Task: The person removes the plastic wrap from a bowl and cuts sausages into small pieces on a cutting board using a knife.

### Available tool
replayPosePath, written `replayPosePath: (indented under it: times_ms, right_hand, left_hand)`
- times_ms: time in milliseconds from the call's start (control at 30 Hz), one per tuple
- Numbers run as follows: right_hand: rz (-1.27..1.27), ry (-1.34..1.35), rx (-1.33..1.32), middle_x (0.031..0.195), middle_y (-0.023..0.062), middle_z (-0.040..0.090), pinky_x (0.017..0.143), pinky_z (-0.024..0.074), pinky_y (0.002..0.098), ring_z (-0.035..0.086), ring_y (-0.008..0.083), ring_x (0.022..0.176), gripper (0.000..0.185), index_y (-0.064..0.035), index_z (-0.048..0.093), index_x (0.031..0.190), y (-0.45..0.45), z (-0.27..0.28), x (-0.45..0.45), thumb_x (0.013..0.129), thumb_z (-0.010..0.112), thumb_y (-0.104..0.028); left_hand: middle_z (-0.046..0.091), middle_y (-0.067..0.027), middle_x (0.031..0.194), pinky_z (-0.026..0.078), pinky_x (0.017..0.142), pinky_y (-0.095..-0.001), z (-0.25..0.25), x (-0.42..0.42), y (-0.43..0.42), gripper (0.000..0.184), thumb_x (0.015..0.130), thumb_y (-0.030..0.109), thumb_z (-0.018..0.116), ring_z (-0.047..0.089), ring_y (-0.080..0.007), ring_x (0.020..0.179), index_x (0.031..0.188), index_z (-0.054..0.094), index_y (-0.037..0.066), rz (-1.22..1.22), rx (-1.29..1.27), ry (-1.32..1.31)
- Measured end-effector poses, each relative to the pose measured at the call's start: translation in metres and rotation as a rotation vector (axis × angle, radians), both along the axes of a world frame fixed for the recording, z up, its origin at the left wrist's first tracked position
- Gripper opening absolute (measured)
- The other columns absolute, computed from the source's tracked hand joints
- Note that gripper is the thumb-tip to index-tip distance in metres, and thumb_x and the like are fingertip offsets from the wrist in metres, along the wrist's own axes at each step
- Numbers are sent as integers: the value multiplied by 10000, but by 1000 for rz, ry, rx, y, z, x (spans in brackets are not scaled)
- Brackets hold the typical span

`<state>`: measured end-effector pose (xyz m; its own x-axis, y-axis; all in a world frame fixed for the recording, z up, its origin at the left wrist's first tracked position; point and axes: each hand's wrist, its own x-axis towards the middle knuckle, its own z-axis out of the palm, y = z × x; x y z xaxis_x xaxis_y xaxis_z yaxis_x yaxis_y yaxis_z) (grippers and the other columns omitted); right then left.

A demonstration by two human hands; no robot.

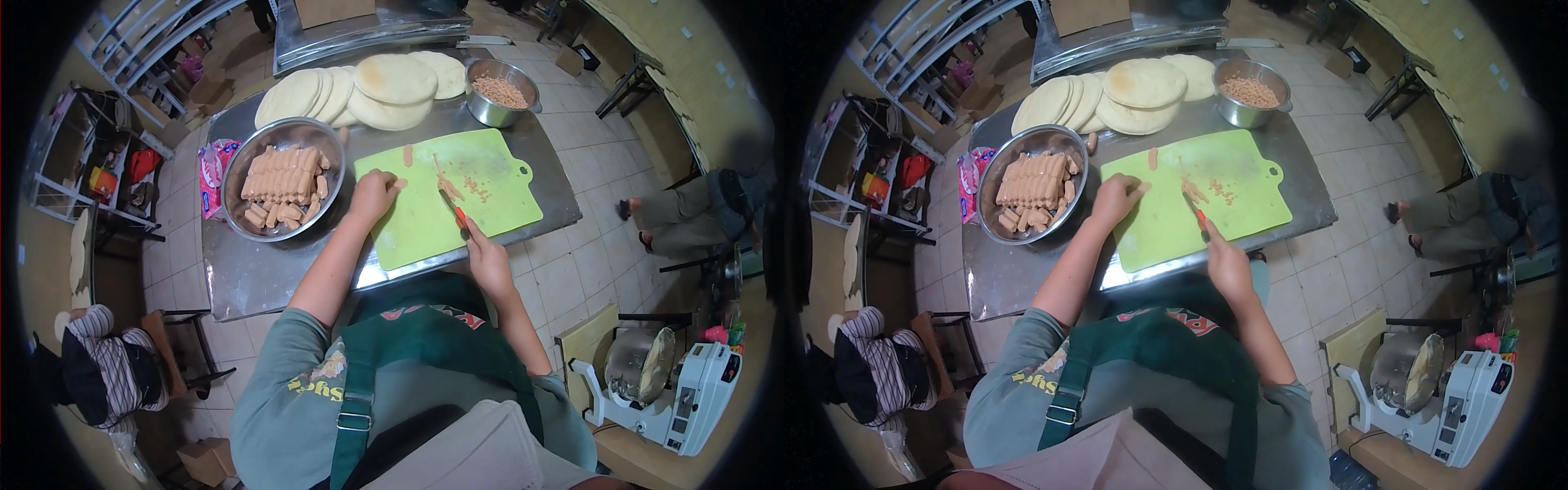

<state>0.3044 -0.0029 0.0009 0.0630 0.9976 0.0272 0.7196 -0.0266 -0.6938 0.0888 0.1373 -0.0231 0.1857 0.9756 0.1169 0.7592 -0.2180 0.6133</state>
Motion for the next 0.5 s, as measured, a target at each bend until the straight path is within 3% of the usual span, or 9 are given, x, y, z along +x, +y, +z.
replayPosePath:
  times_ms: [100, 233, 300, 433, 500]
  right_hand:
    - [4, 42, -20, 835, 277, 580, 698, 472, 394, 584, 417, 786, 402, -148, 476, 1283, -2, 1, -1, 881, 473, -121]
    - [25, 51, 31, 769, 265, 566, 659, 470, 356, 593, 392, 712, 397, -150, 481, 1279, -5, 2, -2, 884, 475, -125]
    - [24, 70, 28, 748, 259, 561, 645, 468, 344, 593, 381, 685, 394, -149, 484, 1277, -7, 5, -1, 884, 476, -126]
    - [8, 151, 68, 737, 255, 556, 630, 464, 336, 592, 366, 662, 389, -148, 492, 1269, -12, 9, 1, 881, 479, -122]
    - [-3, 158, 53, 746, 257, 558, 630, 464, 338, 593, 366, 669, 388, -147, 493, 1267, -14, 8, 2, 880, 481, -120]
  left_hand:
    - [587, -137, 744, 462, 646, -366, -10, 10, 1, 165, 727, 181, 704, 582, -289, 679, 793, 677, 32, -92, 111, -82]
    - [612, -143, 744, 465, 658, -388, -8, 14, 20, 150, 726, 161, 683, 592, -304, 691, 797, 669, 30, -120, 151, -42]
    - [639, -130, 731, 477, 644, -335, 1, 15, 30, 159, 739, 163, 679, 615, -249, 657, 795, 657, 16, -48, -45, -256]
    - [641, -107, 697, 474, 627, -283, 7, 24, 53, 233, 762, 200, 667, 616, -193, 613, 856, 635, -11, 158, -99, -449]
    - [646, -110, 716, 479, 639, -298, -1, 28, 59, 248, 760, 218, 660, 622, -209, 636, 877, 635, 0, 155, -77, -385]
